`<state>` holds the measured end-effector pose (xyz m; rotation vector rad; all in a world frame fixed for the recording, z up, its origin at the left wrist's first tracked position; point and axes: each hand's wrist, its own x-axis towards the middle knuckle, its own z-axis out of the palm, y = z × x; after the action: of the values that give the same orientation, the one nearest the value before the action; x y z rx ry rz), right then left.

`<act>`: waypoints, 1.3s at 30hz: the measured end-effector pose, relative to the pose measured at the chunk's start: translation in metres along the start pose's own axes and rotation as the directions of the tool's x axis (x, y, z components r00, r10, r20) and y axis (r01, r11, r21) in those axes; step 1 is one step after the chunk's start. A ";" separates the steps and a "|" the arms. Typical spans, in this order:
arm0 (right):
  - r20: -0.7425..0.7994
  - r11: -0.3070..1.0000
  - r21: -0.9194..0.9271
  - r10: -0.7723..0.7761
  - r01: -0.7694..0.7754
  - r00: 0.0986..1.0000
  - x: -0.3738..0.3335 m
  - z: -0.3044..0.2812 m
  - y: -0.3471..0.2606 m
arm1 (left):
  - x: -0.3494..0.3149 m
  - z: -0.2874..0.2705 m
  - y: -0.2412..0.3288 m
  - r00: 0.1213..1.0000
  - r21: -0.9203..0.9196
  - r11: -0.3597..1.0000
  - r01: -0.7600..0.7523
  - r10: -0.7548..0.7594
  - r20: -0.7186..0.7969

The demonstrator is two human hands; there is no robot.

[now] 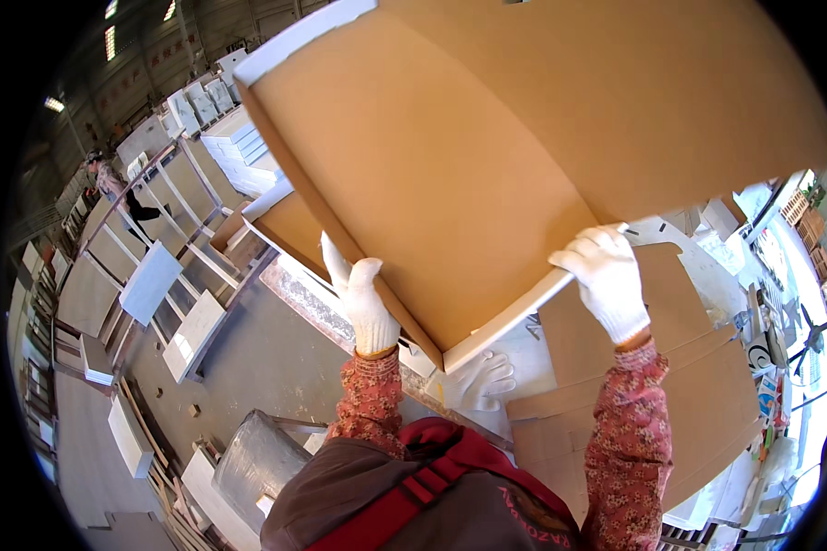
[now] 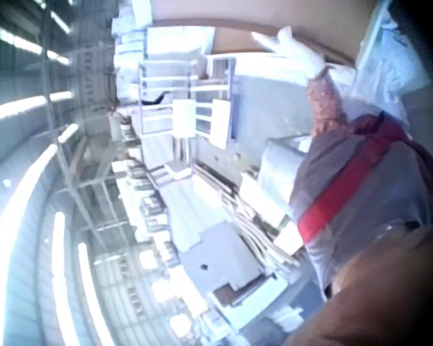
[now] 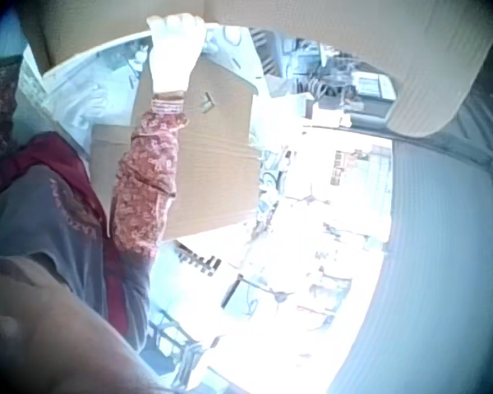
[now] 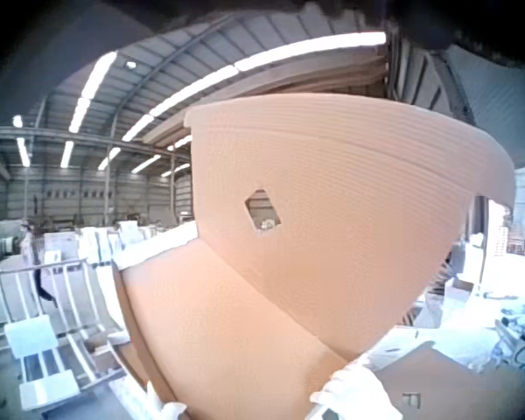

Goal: The person assembles flat cardboard pieces into box structures by folding and inserting tabs into slots. They then pick up a white rectangular board, place it on a workbench, and use a putty knife to scrape a white substance from a container onto the board's surface.

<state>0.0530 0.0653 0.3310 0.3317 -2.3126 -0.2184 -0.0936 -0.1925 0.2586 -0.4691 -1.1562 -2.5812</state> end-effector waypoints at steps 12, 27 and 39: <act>0.310 0.916 0.292 0.180 -0.274 0.933 -0.041 0.181 -0.090 | 0.037 -0.140 -0.089 0.910 0.919 -0.001 0.394 -0.141 -0.390; 0.422 0.433 0.170 0.780 -0.885 0.462 -0.254 0.073 -0.175 | 0.019 -0.114 -0.040 0.953 0.957 -0.241 -0.161 0.214 0.214; -0.100 -0.698 -0.174 0.714 -0.694 -0.693 -0.451 -0.102 -0.288 | -0.254 -0.053 -0.266 0.032 0.723 0.508 -0.468 -0.808 0.588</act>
<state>0.4762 -0.0774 0.0198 -2.3159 -1.3688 0.6822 0.0288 -0.0326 -0.0540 -2.1471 -2.8668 -0.7882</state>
